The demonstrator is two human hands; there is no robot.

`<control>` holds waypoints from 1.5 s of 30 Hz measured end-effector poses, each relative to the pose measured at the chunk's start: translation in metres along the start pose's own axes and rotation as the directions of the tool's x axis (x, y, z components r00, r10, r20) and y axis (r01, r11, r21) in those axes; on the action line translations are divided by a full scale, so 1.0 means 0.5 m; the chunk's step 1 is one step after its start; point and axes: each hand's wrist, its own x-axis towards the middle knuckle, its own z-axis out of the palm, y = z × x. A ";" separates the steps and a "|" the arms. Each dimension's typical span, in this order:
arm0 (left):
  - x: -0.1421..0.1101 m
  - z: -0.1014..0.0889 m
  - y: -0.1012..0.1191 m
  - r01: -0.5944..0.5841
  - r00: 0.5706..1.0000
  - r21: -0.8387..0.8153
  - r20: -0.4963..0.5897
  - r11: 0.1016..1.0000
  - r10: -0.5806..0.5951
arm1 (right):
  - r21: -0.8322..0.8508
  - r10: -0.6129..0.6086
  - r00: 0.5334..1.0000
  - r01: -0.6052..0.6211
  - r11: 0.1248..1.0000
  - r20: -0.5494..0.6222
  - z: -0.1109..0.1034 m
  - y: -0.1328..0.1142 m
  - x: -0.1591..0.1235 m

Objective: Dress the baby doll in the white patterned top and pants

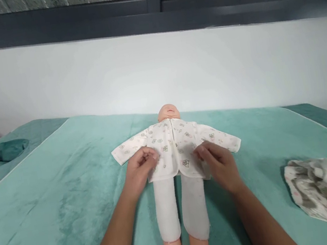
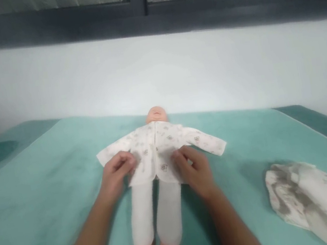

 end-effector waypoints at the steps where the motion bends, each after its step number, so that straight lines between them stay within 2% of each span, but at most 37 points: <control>1: 0.006 0.000 -0.008 0.016 0.998 -0.005 -0.060 1.000 -0.016 | 0.012 0.084 0.991 -0.083 0.996 -0.102 -0.003 0.011 0.006; 4: 0.026 -0.001 -0.033 0.037 0.986 0.130 -0.169 0.991 -0.015 | 0.016 0.265 0.912 -0.274 0.962 -0.312 -0.021 0.060 0.028; 6: 0.037 -0.006 -0.051 0.065 0.977 0.303 -0.212 0.951 0.000 | -0.082 0.314 0.887 -0.360 0.929 -0.338 -0.037 0.101 0.043; 8: 0.045 -0.013 -0.068 0.111 0.968 0.459 -0.251 0.881 0.009 | -0.234 0.331 0.892 -0.408 0.883 -0.307 -0.050 0.140 0.054; 10: 0.050 -0.021 -0.082 0.166 0.954 0.576 -0.298 0.800 0.017 | -0.348 0.324 0.904 -0.409 0.844 -0.278 -0.056 0.170 0.060; 13: 0.049 -0.033 -0.091 0.205 0.934 0.701 -0.349 0.683 0.078 | -0.398 0.266 0.926 -0.358 0.845 -0.267 -0.053 0.198 0.063; 16: 0.043 -0.044 -0.089 0.242 0.908 0.748 -0.399 0.618 0.127 | -0.413 0.202 0.942 -0.302 0.859 -0.268 -0.049 0.212 0.064; 20: 0.037 -0.062 -0.082 0.337 0.849 0.775 -0.496 0.535 0.182 | -0.473 0.162 0.958 -0.260 0.842 -0.238 -0.053 0.229 0.068; 22: 0.035 -0.076 -0.083 0.361 0.849 0.807 -0.492 0.468 0.195 | -0.481 0.157 0.968 -0.233 0.845 -0.193 -0.062 0.241 0.071; 24: 0.036 -0.092 -0.087 0.341 0.878 0.847 -0.442 0.408 0.185 | -0.467 0.160 0.978 -0.205 0.860 -0.133 -0.076 0.253 0.075; 27: 0.042 -0.119 -0.096 0.249 0.919 0.902 -0.335 0.353 0.209 | -0.420 0.175 0.983 -0.182 0.889 -0.056 -0.097 0.269 0.081; 30: 0.052 -0.145 -0.105 0.162 0.921 0.935 -0.257 0.315 0.291 | -0.382 0.176 0.984 -0.172 0.908 -0.023 -0.109 0.275 0.084; 33: 0.063 -0.167 -0.111 0.164 0.902 0.940 -0.266 0.300 0.340 | -0.389 0.161 0.986 -0.165 0.906 -0.042 -0.111 0.272 0.084; 37: 0.068 -0.179 -0.117 0.247 0.896 0.914 -0.342 0.323 0.284 | -0.429 0.152 0.985 -0.173 0.886 -0.082 -0.107 0.268 0.083; 40: 0.061 -0.175 -0.114 0.270 0.857 0.885 -0.401 0.380 0.324 | -0.432 0.148 0.985 -0.171 0.886 -0.085 -0.105 0.268 0.080; 43: 0.052 -0.161 -0.107 0.144 0.832 0.885 -0.350 0.442 0.431 | -0.426 0.132 0.988 -0.153 0.892 -0.078 -0.105 0.266 0.073; 45: 0.049 -0.148 -0.105 0.028 0.855 0.898 -0.249 0.439 0.454 | -0.449 0.108 0.992 -0.125 0.885 -0.065 -0.104 0.263 0.065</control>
